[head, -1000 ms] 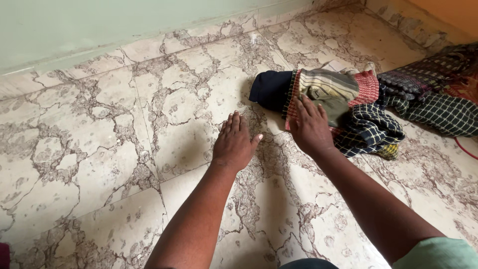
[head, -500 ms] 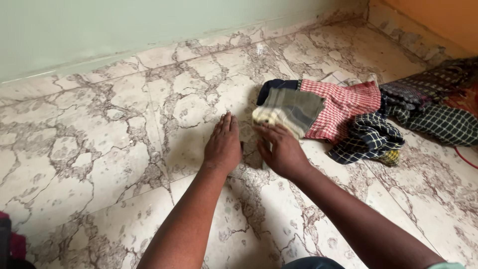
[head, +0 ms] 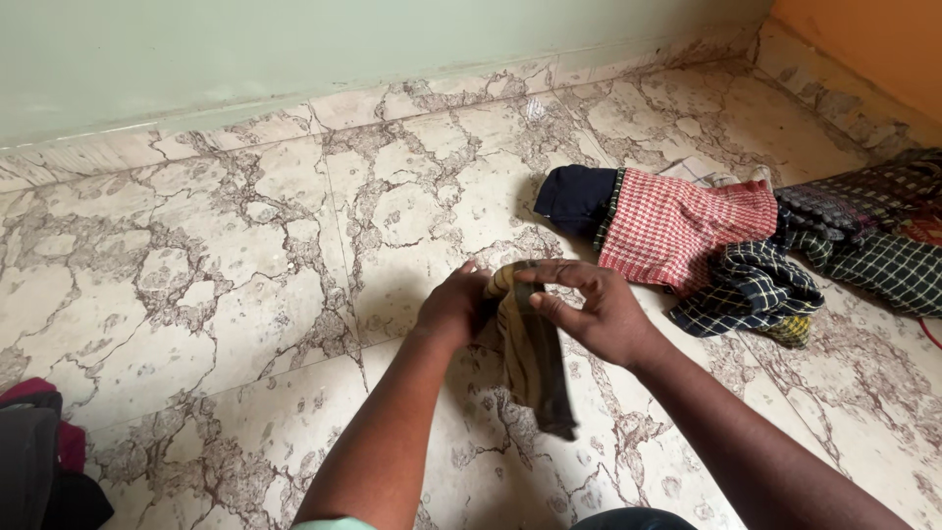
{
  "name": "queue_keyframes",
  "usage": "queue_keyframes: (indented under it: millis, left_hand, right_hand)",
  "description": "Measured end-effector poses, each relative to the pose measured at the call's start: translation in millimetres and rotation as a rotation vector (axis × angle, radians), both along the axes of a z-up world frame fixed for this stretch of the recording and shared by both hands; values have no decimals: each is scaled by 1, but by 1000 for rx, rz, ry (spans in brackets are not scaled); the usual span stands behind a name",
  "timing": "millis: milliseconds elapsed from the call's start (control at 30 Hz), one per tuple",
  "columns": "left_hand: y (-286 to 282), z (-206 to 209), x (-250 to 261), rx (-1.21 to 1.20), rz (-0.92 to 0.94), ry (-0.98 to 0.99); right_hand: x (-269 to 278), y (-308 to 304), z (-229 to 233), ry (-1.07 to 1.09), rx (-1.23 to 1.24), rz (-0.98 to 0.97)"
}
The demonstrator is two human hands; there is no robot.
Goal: The person folds several pieces of clothing on a tiled floor. They smooth and fold a red-and-white checkered cloth, a green towel, and a striped cloth, placing each folded item into a growing stack on the left.
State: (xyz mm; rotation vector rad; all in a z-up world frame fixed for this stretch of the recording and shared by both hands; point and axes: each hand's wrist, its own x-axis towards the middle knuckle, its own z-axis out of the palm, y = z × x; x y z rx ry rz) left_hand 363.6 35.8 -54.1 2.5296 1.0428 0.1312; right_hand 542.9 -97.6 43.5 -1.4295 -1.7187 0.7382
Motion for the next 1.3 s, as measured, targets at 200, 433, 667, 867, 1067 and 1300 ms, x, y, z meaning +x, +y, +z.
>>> queue_keyframes:
  millis: [200, 433, 667, 867, 1067, 1300]
  left_hand:
    - [-6, 5, -33, -218, 355, -95]
    - [6, 57, -68, -275, 319, -47]
    - [19, 118, -118, -99, 280, -146]
    - [13, 149, -162, -103, 268, -13]
    - [2, 166, -185, -145, 424, 61]
    - [1, 174, -207, 12, 410, -106]
  right_hand:
    - [13, 10, -6, -64, -208, -330]
    - [33, 34, -22, -57, -187, -491]
    - [37, 66, -4, 34, -101, -28]
    - [17, 73, -6, -316, -117, 213]
    - [0, 84, -23, -325, -206, 119]
    - [0, 96, -5, -141, -252, 54]
